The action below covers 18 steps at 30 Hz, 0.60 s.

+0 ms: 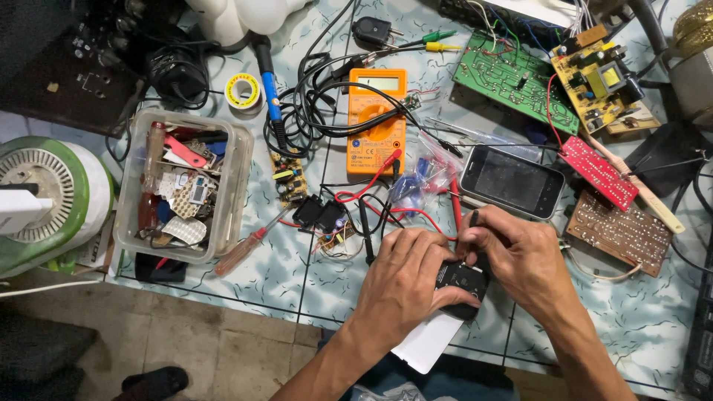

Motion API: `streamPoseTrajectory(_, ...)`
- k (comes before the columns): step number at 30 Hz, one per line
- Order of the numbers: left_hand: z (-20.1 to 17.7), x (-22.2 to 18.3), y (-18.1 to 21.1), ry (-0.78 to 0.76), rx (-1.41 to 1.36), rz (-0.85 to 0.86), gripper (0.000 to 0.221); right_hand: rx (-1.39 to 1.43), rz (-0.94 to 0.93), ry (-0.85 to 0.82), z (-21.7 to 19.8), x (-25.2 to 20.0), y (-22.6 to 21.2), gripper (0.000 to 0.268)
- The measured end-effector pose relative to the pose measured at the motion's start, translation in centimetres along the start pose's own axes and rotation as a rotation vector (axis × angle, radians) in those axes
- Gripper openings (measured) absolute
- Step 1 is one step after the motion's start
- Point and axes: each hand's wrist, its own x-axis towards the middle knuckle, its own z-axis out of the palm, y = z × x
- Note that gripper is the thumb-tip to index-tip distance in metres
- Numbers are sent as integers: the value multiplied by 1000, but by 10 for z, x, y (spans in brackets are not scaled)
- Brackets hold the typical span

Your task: Assembling a mobile phone by inserting the battery and snapping on the back cover.

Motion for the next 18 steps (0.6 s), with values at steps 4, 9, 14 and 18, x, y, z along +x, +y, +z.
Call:
streamPoseTrajectory(4,-1,1,1,2,14,2,52,-82,-35,-4,1,0,8,18)
streamPoseTrajectory(9,0,0,1,-14,4,12,54,-104,-127,-56,1,-1,6,23)
streamPoseTrajectory(14,0,0,1,-14,24,21,54,104,-44,-13,-3,-6,-3,22)
streamPoseTrajectory(18,-2,1,2,6,80,54,53,586,135,133,-2,-14,2,10)
